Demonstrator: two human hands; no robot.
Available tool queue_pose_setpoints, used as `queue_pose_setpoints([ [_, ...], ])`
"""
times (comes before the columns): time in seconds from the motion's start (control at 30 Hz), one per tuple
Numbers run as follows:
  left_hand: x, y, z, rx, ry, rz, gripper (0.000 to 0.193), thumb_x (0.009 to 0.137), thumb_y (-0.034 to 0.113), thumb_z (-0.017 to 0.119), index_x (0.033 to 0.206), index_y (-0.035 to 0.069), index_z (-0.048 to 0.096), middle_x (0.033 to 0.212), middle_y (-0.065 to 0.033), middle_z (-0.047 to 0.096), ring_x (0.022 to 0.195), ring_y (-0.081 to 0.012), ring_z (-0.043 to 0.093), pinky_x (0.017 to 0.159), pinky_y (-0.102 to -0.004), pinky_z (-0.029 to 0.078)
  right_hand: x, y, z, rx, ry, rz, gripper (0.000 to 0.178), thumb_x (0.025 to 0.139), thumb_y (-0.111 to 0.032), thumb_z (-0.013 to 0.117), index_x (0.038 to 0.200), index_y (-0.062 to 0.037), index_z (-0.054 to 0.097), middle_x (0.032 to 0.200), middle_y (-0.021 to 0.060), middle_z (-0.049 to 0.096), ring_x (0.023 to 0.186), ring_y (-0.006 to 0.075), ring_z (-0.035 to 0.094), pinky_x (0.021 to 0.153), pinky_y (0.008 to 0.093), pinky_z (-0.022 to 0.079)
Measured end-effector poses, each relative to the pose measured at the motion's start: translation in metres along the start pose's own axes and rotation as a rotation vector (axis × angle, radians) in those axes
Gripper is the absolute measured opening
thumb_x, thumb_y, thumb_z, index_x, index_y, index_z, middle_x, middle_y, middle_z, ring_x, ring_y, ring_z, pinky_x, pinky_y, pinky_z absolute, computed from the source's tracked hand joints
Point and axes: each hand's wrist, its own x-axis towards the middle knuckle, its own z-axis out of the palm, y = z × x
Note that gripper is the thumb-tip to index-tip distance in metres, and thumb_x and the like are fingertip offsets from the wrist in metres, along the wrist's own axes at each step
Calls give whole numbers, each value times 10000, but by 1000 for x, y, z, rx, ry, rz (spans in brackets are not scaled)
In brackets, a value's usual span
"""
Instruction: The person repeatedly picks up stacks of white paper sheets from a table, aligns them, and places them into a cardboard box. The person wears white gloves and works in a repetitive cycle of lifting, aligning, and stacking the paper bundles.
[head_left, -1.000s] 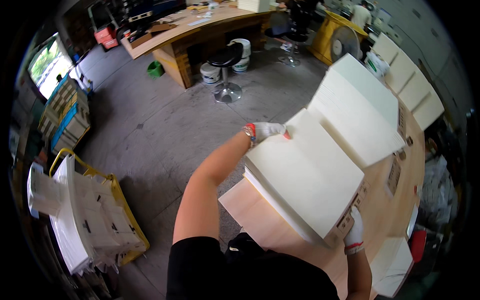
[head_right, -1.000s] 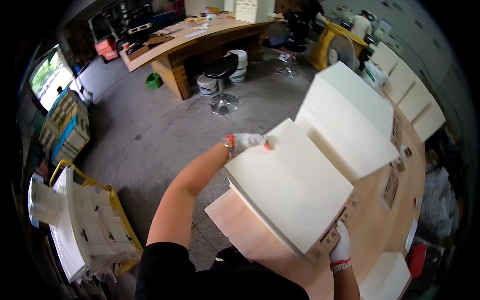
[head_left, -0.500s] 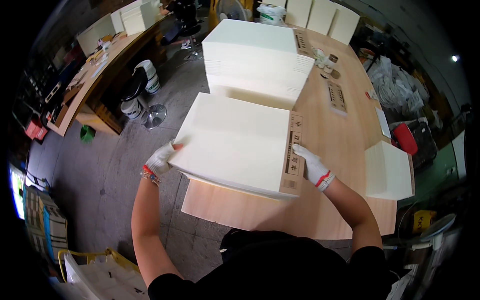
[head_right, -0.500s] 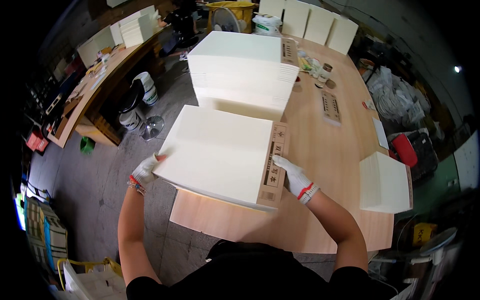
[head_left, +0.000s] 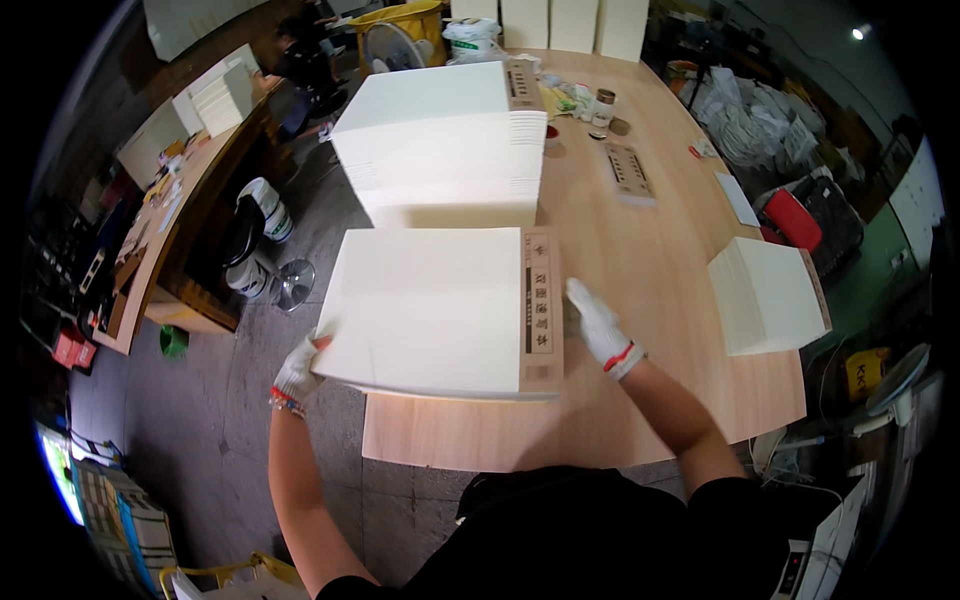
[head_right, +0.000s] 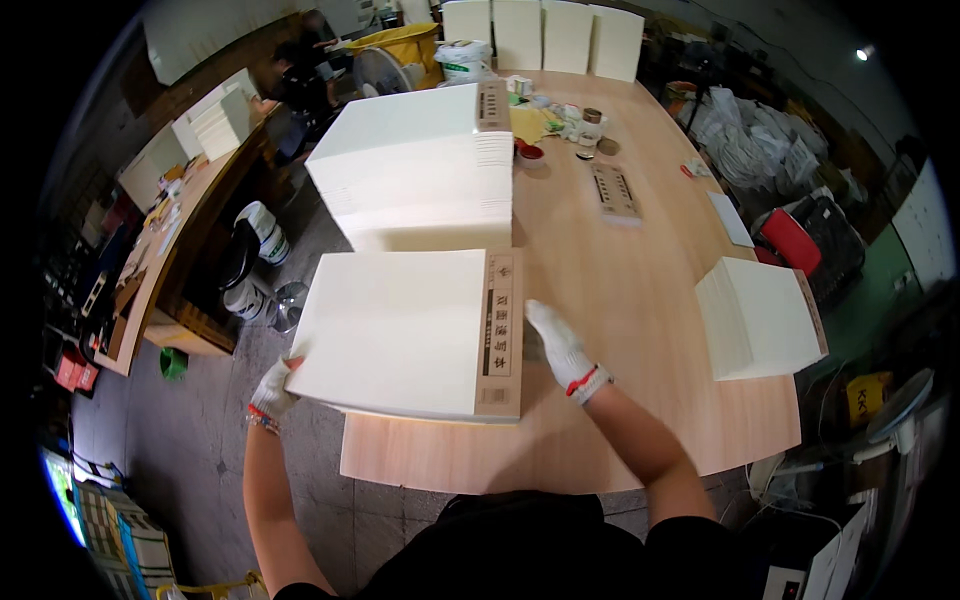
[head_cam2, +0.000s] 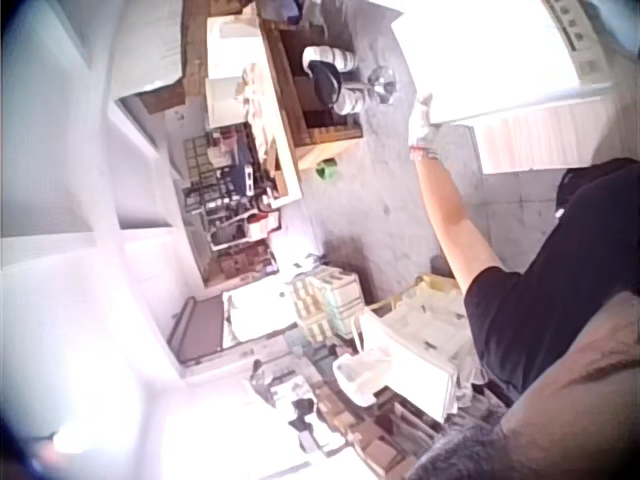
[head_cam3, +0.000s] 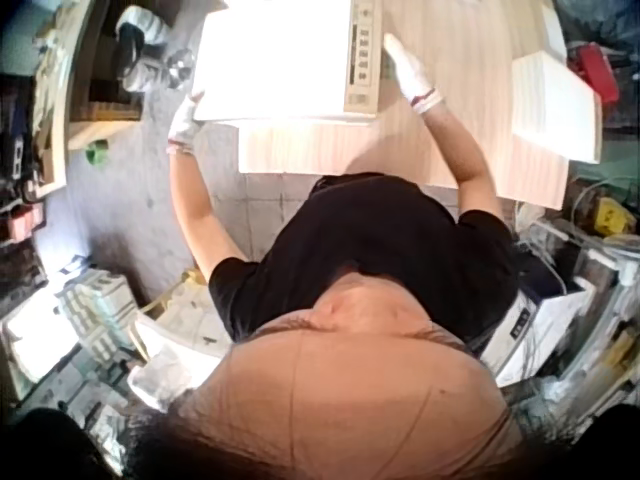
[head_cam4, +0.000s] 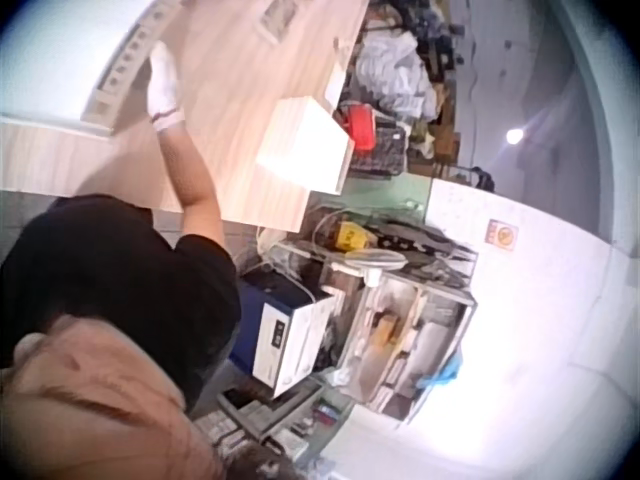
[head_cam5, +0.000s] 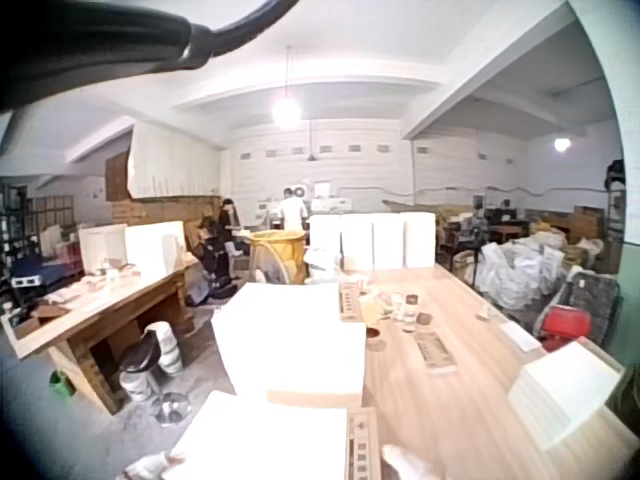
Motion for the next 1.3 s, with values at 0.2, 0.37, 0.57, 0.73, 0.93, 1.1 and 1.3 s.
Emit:
queue_pose_setpoints([
  [0.2,15,37,-62,458,505,423,399,931,367,443,1206,90,525,1053,-15,600,849,-80,535,682,-205,412,-63,79,-174,531,414,226,397,876,-382,546,1143,-93,501,1060,71,524,912,197,515,832,370,447],
  [0.37,-52,103,114,426,98,986,366,961,217,396,1232,-19,466,1212,-138,534,1102,-205,530,958,-310,410,-156,110,-319,503,712,243,205,876,-339,537,957,-153,560,754,-26,556,548,110,502,499,297,465],
  [0.57,-84,48,432,819,-346,931,331,823,64,576,1149,18,536,1165,-112,558,1096,-213,521,960,-321,378,-213,143,-519,882,399,-7,291,886,-312,517,1046,-72,549,795,42,582,598,143,560,547,303,513],
  [0.73,-81,-95,709,1437,-1044,1271,336,698,-19,624,1020,67,583,1012,-72,616,927,-190,582,776,-285,466,-210,48,-545,159,903,80,360,917,-272,484,1154,-2,505,891,80,601,663,142,594,584,291,527],
  [0.93,-47,-302,935,1465,-1664,1371,449,708,69,631,1145,95,535,1108,-113,576,1014,-306,550,868,-342,448,-206,61,-549,226,858,-125,327,911,-199,503,1163,8,520,916,84,605,728,123,607,628,259,527],
  [1.1,-48,-401,1037,1828,-1940,1232,607,706,32,648,1278,106,456,1181,-124,557,1040,-262,566,877,-319,451,-217,54,-543,317,864,-263,301,881,-142,552,1109,54,539,910,82,607,749,122,612,674,253,518],
  [1.3,-50,-420,1058,2168,-1818,477,502,730,-44,594,1217,-10,472,1031,-92,615,954,-225,593,817,-289,471,-225,49,-545,326,850,-272,295,883,-140,535,1107,51,543,850,93,616,727,128,613,674,258,502],
])
